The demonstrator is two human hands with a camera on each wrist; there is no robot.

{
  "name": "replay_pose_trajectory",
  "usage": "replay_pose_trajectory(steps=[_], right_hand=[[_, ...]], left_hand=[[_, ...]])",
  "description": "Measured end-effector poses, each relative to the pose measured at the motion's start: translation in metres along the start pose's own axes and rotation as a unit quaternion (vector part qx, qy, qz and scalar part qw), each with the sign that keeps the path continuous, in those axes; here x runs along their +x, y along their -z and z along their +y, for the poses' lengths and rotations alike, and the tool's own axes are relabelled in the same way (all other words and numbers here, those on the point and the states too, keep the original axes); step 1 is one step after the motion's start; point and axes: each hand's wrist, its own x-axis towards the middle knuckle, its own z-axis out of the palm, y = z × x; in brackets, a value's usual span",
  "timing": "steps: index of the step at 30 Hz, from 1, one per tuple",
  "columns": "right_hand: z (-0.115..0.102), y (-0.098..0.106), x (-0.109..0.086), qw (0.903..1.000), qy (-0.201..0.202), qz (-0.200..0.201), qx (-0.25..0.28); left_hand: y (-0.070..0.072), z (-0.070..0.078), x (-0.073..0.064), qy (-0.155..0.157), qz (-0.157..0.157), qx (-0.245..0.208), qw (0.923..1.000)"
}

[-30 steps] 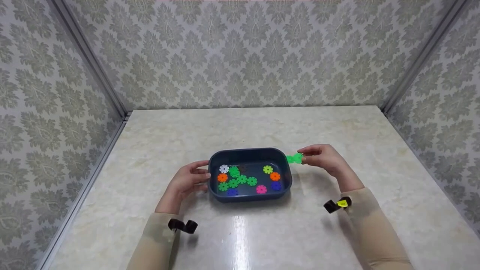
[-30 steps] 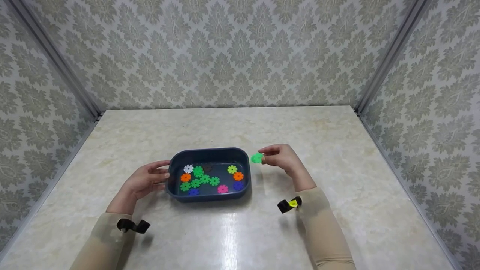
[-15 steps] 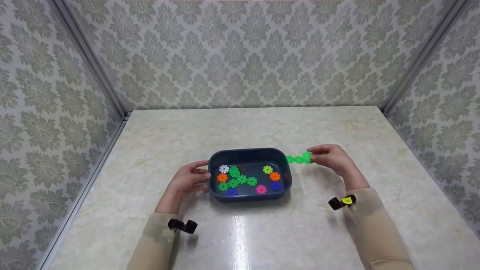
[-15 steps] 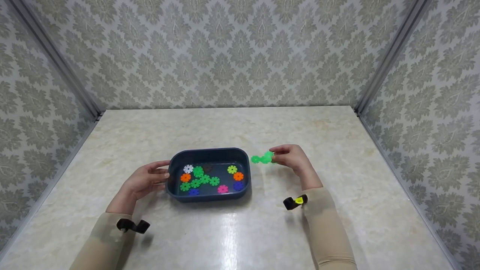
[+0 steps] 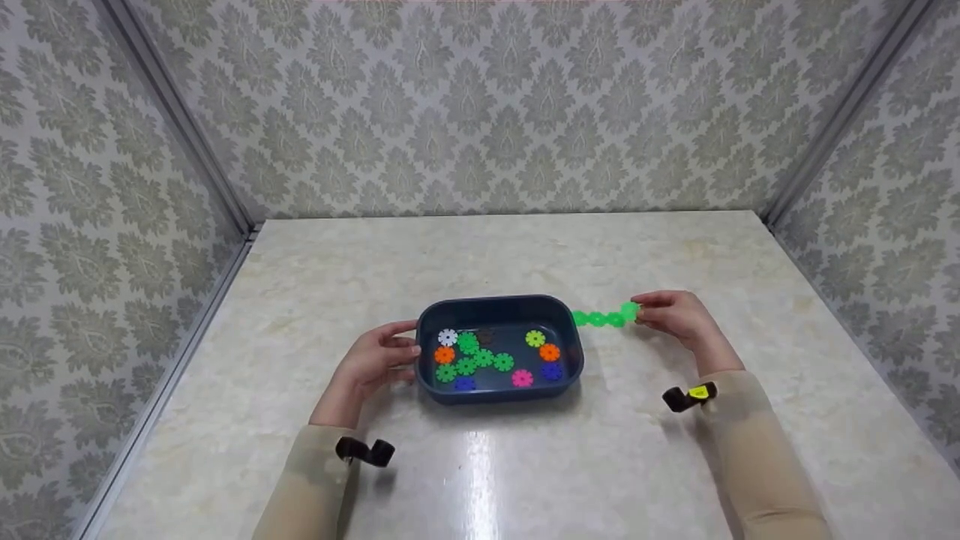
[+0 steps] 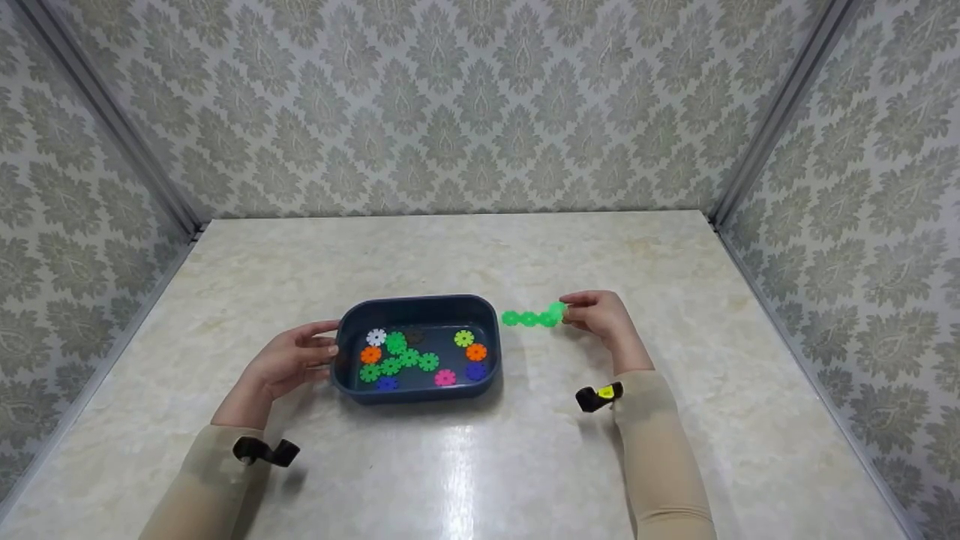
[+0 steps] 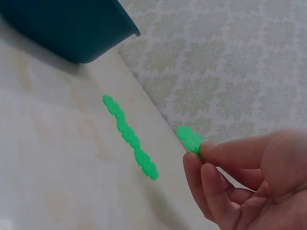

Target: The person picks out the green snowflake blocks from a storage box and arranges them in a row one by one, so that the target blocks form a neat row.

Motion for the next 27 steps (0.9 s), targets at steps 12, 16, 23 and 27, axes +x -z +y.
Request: replay_pose_trajectory(steps=[12,16,23,27], right_hand=[[0.012,0.003,0.008,0.9959,-0.02,0.048,-0.073],[0.013,0.002,0.01,0.9901,-0.029,0.059,-0.124],[0.012,0.001,0.014,0.9843,-0.044,0.064,-0.159],[0.01,0.0,0.015,0.9836,-0.053,0.064,-0.16]], left_hand=[[0.001,-0.002,0.001,-0.006,-0.004,-0.001,1.0],[0.0,-0.001,0.0,-0.005,0.001,0.004,1.0],[-0.001,0.0,-0.001,0.004,0.013,0.014,0.9998],[0.0,0.0,-0.001,-0.002,0.007,0.012,0.9999]])
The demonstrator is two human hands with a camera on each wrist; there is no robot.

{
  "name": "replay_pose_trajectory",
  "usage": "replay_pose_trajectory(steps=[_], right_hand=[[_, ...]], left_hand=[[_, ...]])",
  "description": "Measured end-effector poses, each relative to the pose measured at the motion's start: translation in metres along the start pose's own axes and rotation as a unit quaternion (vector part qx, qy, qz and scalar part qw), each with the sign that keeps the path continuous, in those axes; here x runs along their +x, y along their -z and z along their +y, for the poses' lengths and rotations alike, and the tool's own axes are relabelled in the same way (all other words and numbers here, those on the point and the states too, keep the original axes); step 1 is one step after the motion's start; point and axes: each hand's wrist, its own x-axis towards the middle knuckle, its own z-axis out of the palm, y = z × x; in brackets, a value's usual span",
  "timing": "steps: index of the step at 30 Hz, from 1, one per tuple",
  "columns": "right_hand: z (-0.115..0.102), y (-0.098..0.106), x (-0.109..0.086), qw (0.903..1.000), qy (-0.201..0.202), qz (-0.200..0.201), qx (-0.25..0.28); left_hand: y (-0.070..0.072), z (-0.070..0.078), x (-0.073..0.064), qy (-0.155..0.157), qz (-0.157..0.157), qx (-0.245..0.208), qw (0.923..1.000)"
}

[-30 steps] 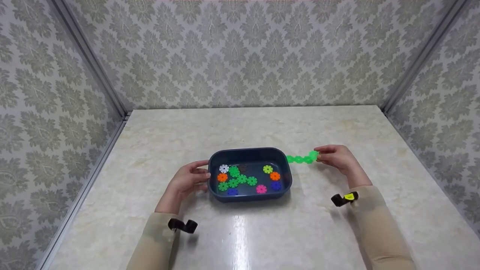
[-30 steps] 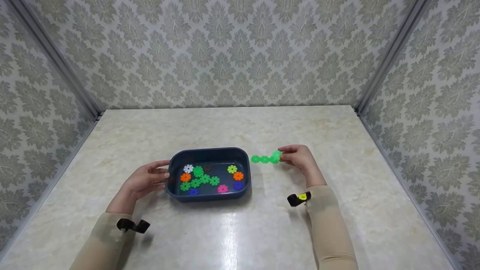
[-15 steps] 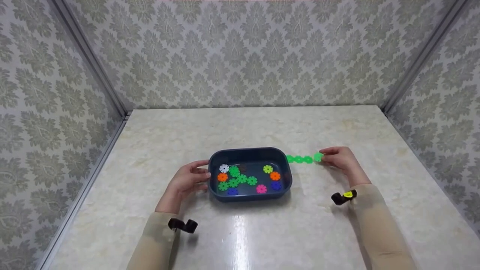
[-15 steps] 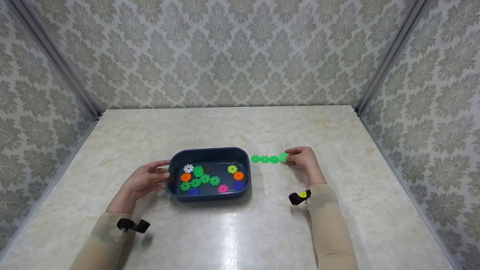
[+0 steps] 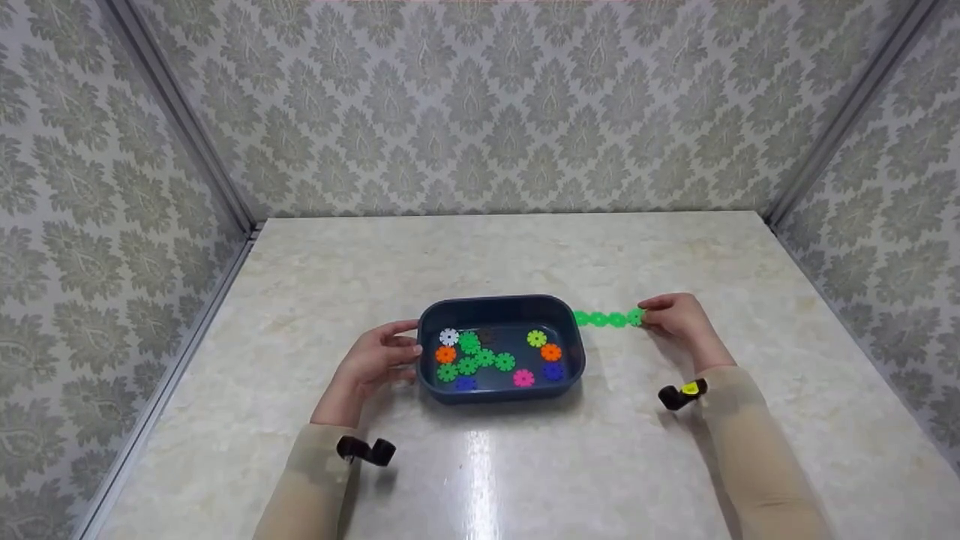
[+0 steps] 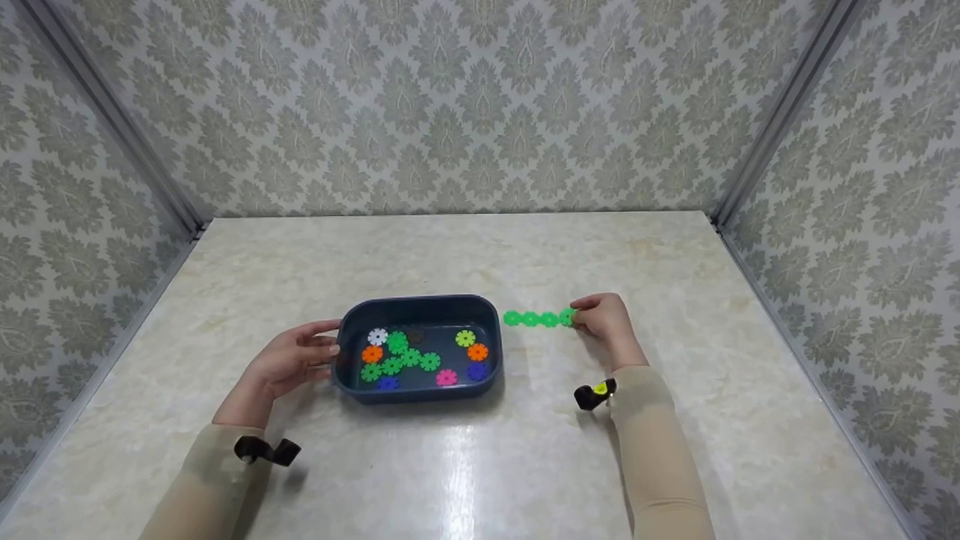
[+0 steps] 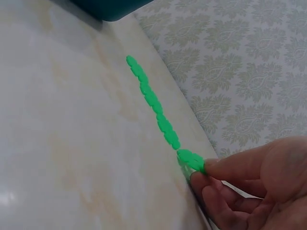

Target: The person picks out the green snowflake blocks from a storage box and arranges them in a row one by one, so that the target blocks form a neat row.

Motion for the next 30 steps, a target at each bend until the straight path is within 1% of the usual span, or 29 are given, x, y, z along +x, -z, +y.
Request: replay_pose_trajectory(steps=[5,10,12,22,30], right_hand=[[-0.0018,0.0003,-0.0021,1.0,0.001,0.0,-0.004],[-0.0027,0.0017,-0.004,0.9999,-0.003,-0.003,0.009],[-0.003,0.0021,-0.0037,0.9998,-0.008,-0.004,0.019],[-0.0024,0.0071,-0.0021,0.9993,-0.018,-0.015,0.03],[-0.0048,0.008,-0.0054,0.9994,-0.012,0.0,0.034]], left_hand=[[0.0,0.0004,-0.0004,-0.005,-0.007,-0.003,1.0],[0.0004,0.0003,-0.0002,-0.004,-0.008,-0.006,0.9999],[0.0005,0.0003,-0.0001,-0.002,-0.007,-0.007,0.9999],[-0.001,-0.0009,-0.0006,-0.004,0.004,-0.003,1.0],[-0.0009,-0.0014,-0.0003,-0.006,0.003,-0.002,1.0]])
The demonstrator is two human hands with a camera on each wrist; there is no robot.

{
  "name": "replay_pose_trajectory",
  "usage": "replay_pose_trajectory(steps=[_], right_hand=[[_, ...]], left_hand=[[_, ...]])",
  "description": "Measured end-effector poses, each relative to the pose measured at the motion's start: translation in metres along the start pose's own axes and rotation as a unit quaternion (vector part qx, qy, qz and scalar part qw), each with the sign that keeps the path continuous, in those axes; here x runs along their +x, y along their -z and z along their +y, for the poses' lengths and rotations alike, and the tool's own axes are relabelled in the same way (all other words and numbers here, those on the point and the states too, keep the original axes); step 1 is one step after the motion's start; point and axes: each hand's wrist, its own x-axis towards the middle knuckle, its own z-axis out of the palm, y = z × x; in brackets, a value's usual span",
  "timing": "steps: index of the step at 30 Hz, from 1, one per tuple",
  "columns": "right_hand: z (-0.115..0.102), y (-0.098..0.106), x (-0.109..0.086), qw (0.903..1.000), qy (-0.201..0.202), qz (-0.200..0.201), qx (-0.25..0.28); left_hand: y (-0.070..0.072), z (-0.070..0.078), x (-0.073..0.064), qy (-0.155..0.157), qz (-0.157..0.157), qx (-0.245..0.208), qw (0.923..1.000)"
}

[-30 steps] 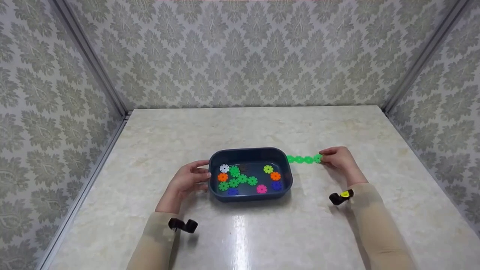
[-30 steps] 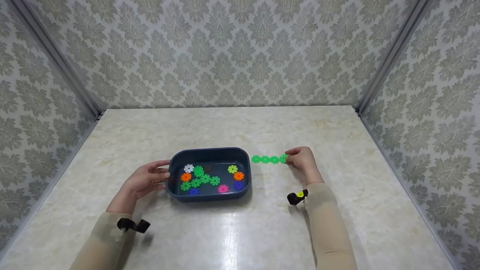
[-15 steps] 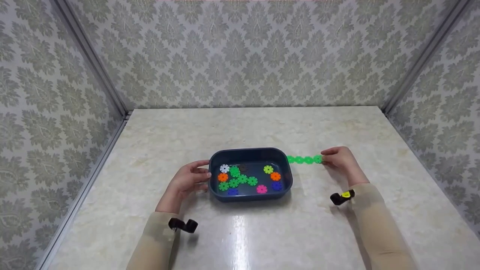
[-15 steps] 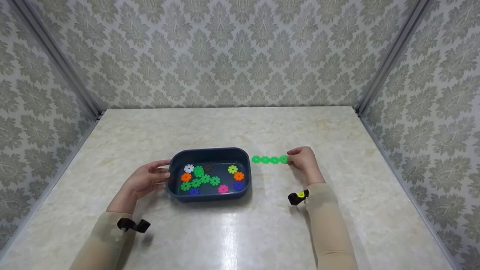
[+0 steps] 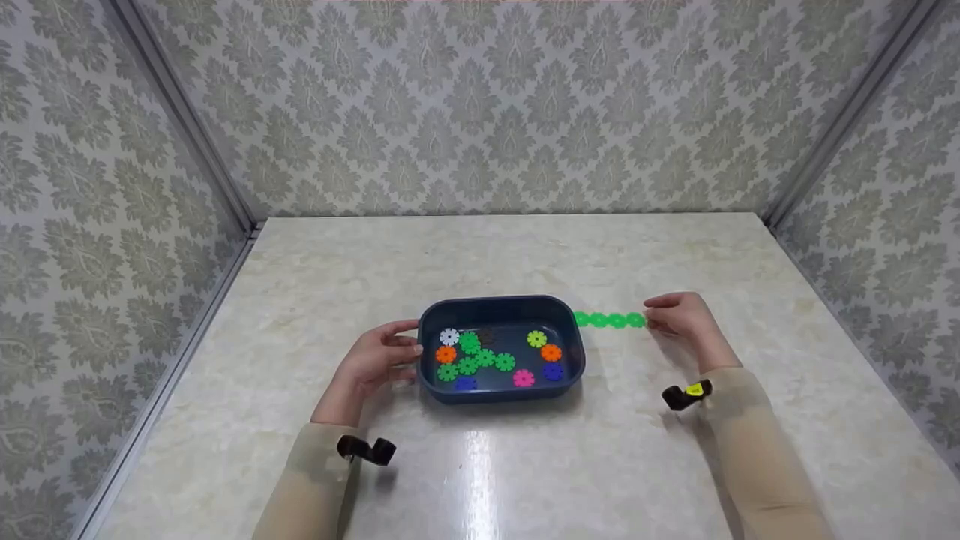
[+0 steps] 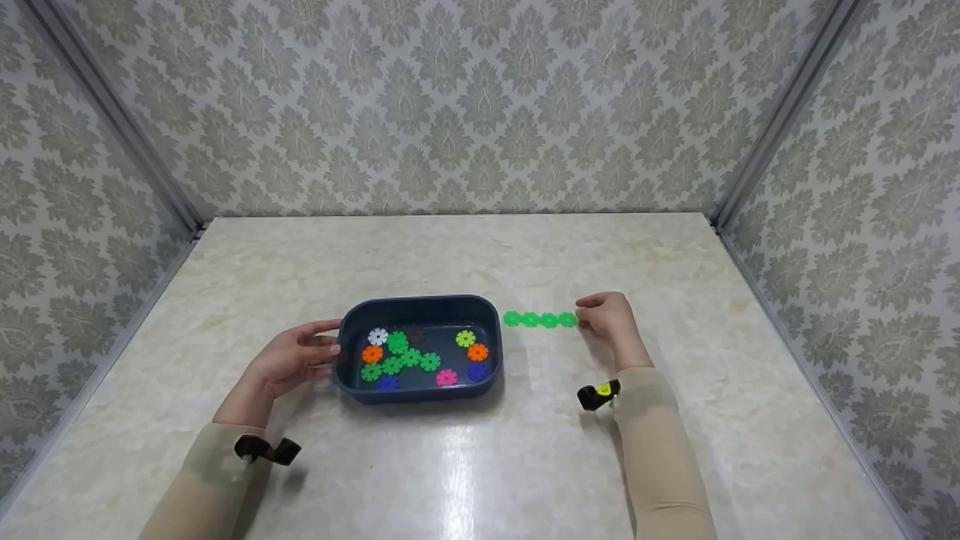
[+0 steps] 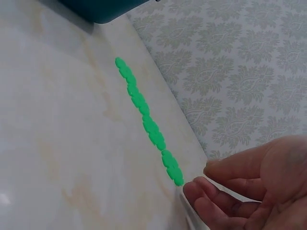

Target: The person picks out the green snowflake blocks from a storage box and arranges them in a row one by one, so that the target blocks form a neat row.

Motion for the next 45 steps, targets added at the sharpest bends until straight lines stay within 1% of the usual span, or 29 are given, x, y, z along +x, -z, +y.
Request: replay_pose_trajectory(steps=[7,17,23,28,33,37,45], right_hand=[[-0.006,-0.002,-0.004,1.0,0.007,0.001,0.006],[-0.02,-0.005,-0.011,0.9994,0.034,0.001,0.009],[-0.032,-0.009,-0.02,0.9976,0.064,-0.014,0.021],[-0.045,-0.014,-0.026,0.9963,0.07,-0.034,0.036],[-0.057,-0.022,-0.032,0.9932,0.088,-0.057,0.051],[-0.069,-0.031,-0.038,0.9915,0.104,-0.063,0.046],[-0.084,-0.051,-0.044,0.9884,0.12,-0.08,0.049]], left_hand=[[0.0,0.001,0.001,0.0,-0.002,-0.01,0.9999],[0.0,0.002,-0.001,0.004,0.0,-0.004,1.0],[-0.001,0.003,0.0,0.01,0.002,0.0,0.9999],[-0.001,0.002,0.0,0.01,0.004,-0.001,0.9999],[-0.001,0.001,0.001,0.012,0.007,-0.002,0.9999],[-0.001,0.001,0.001,0.015,0.009,0.0,0.9998],[0.0,0.002,0.001,0.016,0.009,0.0,0.9998]])
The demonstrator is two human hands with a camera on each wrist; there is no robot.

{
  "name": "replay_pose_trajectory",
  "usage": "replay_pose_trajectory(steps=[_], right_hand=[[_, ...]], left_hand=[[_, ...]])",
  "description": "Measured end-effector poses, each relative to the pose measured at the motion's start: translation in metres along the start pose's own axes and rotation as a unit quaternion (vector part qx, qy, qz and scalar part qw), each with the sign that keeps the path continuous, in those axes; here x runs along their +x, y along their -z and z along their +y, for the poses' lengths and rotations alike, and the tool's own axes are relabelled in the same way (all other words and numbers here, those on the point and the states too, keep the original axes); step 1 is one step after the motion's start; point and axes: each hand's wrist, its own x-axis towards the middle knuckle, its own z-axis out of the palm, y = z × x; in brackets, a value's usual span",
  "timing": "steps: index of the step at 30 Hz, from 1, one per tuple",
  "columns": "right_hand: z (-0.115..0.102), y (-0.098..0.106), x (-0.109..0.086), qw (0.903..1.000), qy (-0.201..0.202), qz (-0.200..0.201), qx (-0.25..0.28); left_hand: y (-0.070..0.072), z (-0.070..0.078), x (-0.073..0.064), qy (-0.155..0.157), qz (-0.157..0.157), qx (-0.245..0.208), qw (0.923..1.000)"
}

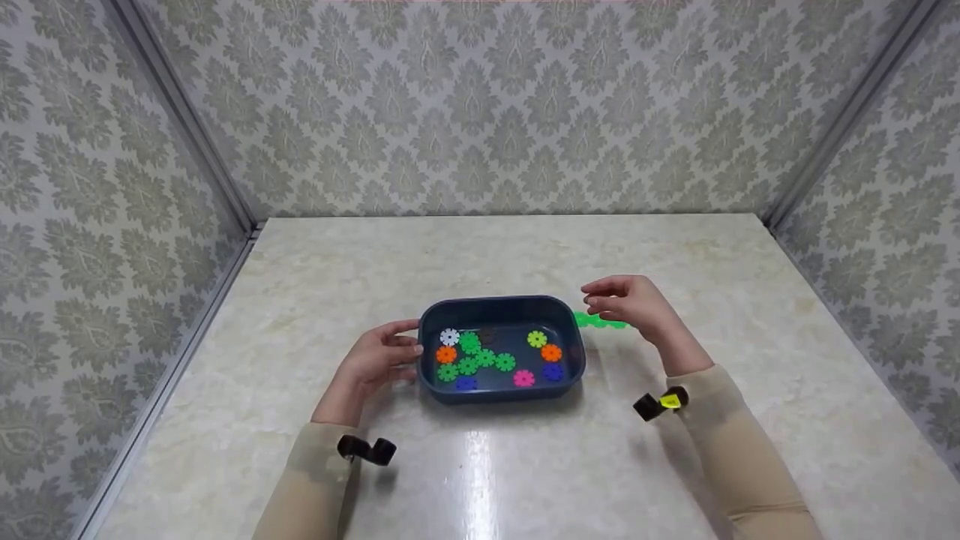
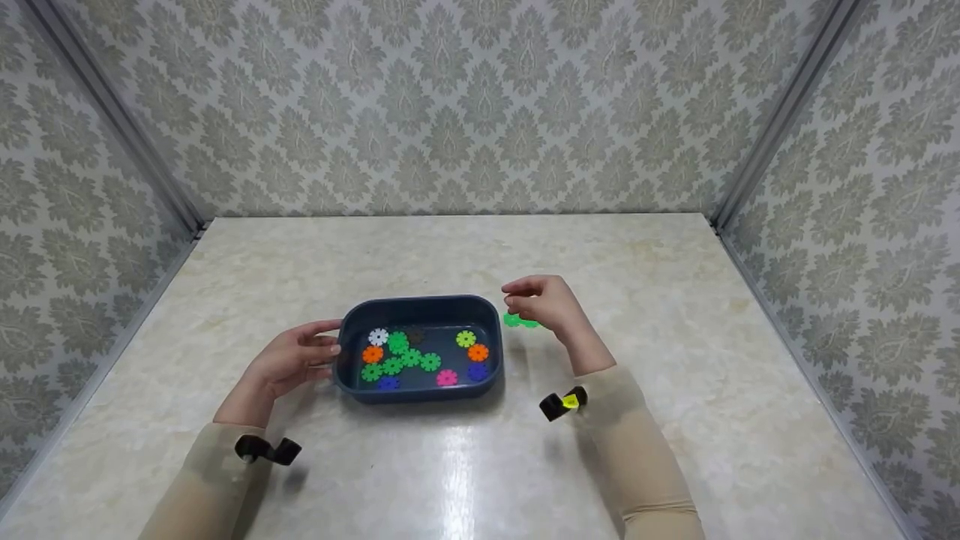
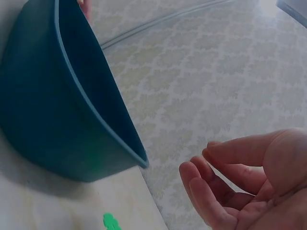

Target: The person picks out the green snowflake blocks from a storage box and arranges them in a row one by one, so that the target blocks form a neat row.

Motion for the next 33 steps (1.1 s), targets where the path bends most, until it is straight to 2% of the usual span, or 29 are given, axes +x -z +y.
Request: replay_pose_trajectory(steps=[9,18,28,33], right_hand=[[-0.011,-0.025,0.001,0.9995,0.017,-0.027,0.004],[-0.021,-0.055,0.005,0.9976,0.03,-0.062,-0.004],[-0.016,-0.087,0.015,0.9944,0.037,-0.093,-0.034],[-0.013,-0.1,0.02,0.9938,0.023,-0.094,-0.056]], left_hand=[[0.0,-0.002,-0.001,-0.014,-0.01,0.004,0.9998],[0.0,-0.001,0.0,-0.011,-0.007,0.009,0.9999],[0.0,-0.001,0.0,-0.01,-0.009,0.013,0.9998],[0.001,-0.002,0.0,-0.011,-0.01,0.005,0.9999]])
